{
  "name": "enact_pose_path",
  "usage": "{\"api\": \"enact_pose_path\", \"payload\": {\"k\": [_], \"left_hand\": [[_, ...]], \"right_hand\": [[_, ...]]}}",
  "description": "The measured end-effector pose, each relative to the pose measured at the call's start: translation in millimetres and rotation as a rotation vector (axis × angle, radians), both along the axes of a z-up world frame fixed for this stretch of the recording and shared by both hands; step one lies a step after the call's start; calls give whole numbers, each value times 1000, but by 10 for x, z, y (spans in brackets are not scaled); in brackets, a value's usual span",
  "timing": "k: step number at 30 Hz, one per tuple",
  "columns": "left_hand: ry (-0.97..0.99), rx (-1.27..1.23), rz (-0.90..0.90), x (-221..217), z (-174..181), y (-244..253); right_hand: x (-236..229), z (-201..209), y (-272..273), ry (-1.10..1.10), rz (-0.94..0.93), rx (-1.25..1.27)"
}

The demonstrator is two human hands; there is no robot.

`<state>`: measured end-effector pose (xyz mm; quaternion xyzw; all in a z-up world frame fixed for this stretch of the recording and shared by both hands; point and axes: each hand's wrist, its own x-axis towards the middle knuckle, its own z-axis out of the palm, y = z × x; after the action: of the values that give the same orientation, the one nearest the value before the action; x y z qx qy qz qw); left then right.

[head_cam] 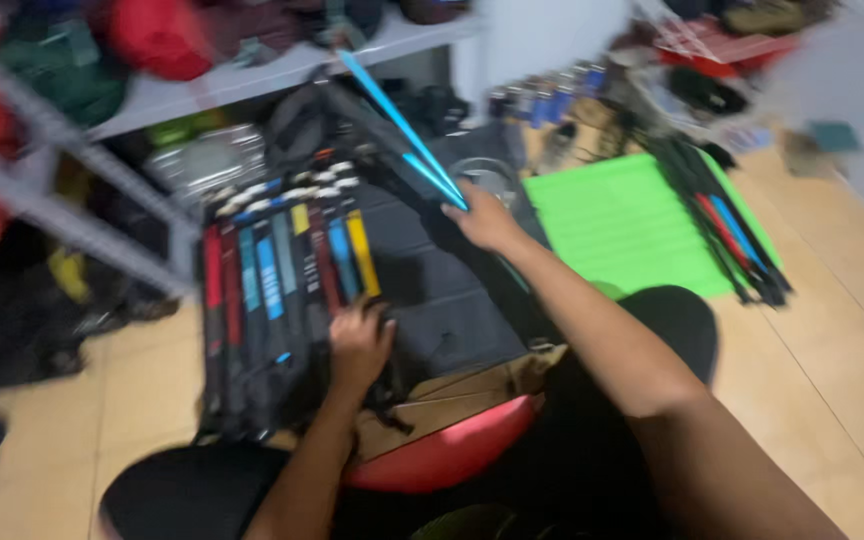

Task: The person joins two sections of a blue trekking pole and rotates a locking nut by hand to secure the segments.

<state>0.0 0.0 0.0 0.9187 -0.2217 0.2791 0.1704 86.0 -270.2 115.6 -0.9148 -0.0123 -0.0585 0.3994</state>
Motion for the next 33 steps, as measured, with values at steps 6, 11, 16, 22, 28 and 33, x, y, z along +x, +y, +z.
{"api": "enact_pose_path", "payload": {"k": [6, 11, 16, 22, 28, 33], "left_hand": [[195, -223, -20, 106, -125, 22], [726, -623, -234, -108, -171, -362], [1216, -942, -394, -366, -66, -767], [1286, -999, -215, -214, -490, -839], [1251, -1263, -246, 18, -745, -647], [1186, -1300, -195, -31, -505, -556]], "right_hand": [[-409, -355, 472, 355, -55, 718], [-559, -651, 515, 378, -94, 871], [-601, -735, 575, 372, -122, 935], [-620, -672, 675, 359, -137, 851], [-496, -853, 688, 355, -228, 605], [-487, -772, 523, 412, -160, 453]]}}
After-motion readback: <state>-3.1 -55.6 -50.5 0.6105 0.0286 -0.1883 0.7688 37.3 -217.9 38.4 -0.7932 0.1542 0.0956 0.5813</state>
